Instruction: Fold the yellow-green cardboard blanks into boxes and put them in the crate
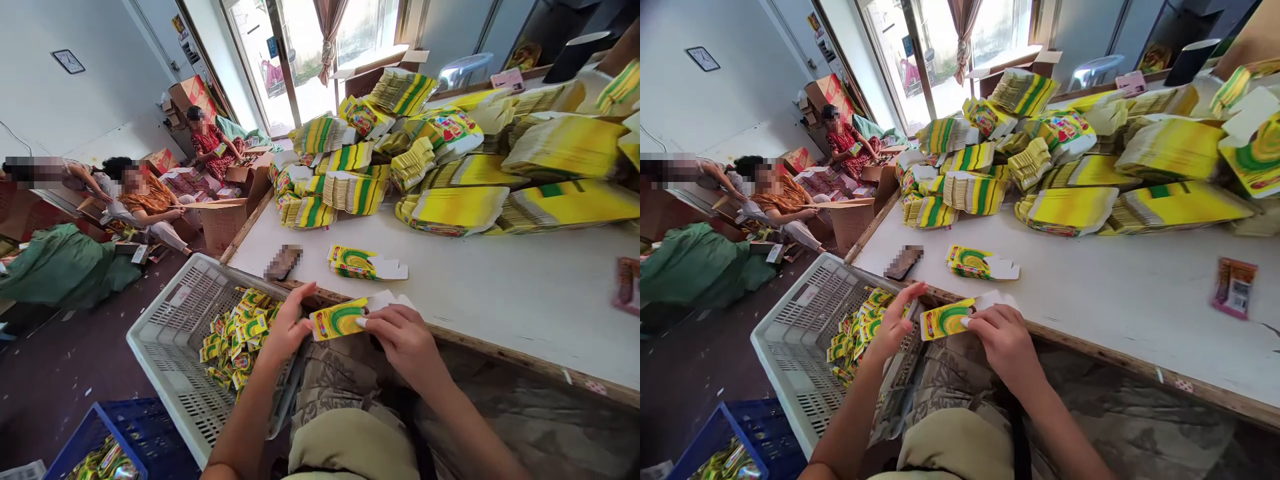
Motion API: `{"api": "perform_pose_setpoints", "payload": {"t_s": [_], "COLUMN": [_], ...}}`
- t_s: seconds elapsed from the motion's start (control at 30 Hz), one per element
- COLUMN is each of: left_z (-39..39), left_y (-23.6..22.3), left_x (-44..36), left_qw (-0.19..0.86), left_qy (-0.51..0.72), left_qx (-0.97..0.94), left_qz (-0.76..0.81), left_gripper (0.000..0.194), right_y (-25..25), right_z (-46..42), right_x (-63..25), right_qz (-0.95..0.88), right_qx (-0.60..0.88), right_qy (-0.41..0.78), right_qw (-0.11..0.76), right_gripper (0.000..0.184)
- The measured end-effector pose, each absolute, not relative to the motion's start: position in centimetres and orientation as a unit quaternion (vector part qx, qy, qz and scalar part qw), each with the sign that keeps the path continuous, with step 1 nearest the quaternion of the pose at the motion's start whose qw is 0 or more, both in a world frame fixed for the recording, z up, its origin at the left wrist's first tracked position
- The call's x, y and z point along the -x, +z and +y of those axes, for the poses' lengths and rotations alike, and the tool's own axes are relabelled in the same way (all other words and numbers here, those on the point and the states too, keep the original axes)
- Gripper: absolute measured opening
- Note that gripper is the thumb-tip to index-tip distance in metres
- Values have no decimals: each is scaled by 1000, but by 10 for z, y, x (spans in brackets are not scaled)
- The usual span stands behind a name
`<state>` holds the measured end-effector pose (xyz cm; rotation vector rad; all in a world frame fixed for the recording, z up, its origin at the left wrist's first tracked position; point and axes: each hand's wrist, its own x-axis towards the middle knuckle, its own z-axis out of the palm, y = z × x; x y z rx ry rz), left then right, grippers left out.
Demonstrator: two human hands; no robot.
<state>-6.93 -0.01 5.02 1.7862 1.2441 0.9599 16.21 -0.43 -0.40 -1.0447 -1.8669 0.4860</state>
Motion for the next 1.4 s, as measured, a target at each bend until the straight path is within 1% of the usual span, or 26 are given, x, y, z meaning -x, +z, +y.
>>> {"api": "perform_pose_setpoints", "payload": {"t_s": [0.03,0.07,0.1,0.13,0.17,0.2,0.23,0.27,0.3,0.33,0.4,0.43,0.47,0.53,0.6,0.67,0.7,0.8,0.87,0.93,1.0,1.07,1.13,1.23,1.4], "left_z": [0,0,-1,-2,-3,-5,-6,-8,-9,-10,-13,-15,-16,-19,-21,-21,-20,-17,-15,-15,-15,-16,-17,-18,-15], "left_y": [52,52,49,45,41,36,32,29,26,23,20,18,16,14,12,11,10,4,1,1,3,6,8,10,16], "left_x": [67,62,56,50,44,38,34,31,29,28,26,25,25,24,25,26,26,28,28,30,32,35,38,41,40], "left_qw": [363,362,364,366,368,365,358,347,338,331,319,315,311,303,295,299,308,326,317,292,266,246,246,264,282], "left_qy": [313,250,200,167,152,151,161,175,185,194,203,205,206,215,225,216,206,194,218,240,235,217,206,200,195], "left_qx": [-730,-754,-765,-766,-762,-754,-747,-744,-748,-756,-779,-791,-800,-808,-803,-789,-779,-766,-770,-766,-755,-754,-760,-760,-773], "left_qz": [487,488,492,500,511,524,537,543,540,530,500,484,470,458,467,492,505,518,509,521,552,569,565,559,534], "left_gripper": [95,100,98,89,78,68,64,66,72,79,89,90,90,84,73,62,61,66,72,75,70,60,53,54,57], "right_y": [-4,-5,-5,-6,-7,-9,-12,-15,-18,-21,-27,-30,-32,-36,-38,-37,-36,-31,-28,-28,-30,-33,-35,-30,-10], "right_z": [-6,-9,-11,-14,-15,-16,-17,-17,-16,-15,-14,-14,-15,-15,-16,-18,-19,-26,-30,-29,-26,-21,-17,-12,-5], "right_x": [-161,-158,-155,-151,-147,-143,-140,-137,-135,-133,-131,-131,-131,-131,-131,-130,-129,-124,-123,-125,-128,-132,-136,-144,-166], "right_qz": [-782,-800,-806,-795,-765,-716,-652,-586,-529,-484,-429,-414,-405,-397,-403,-441,-476,-615,-679,-700,-700,-717,-746,-770,-792], "right_qx": [403,380,363,363,386,425,468,500,514,508,451,416,386,350,351,373,385,398,395,401,415,422,425,419,367], "right_qy": [177,166,161,159,163,175,203,251,320,405,577,646,696,743,734,684,645,498,414,355,314,295,295,313,381], "right_qw": [442,435,439,459,489,526,561,586,595,587,529,488,450,410,418,445,457,464,459,472,490,470,420,366,304], "right_gripper": [21,21,20,20,25,37,50,60,65,65,60,58,57,57,61,64,64,54,46,45,44,41,37,26,18]}}
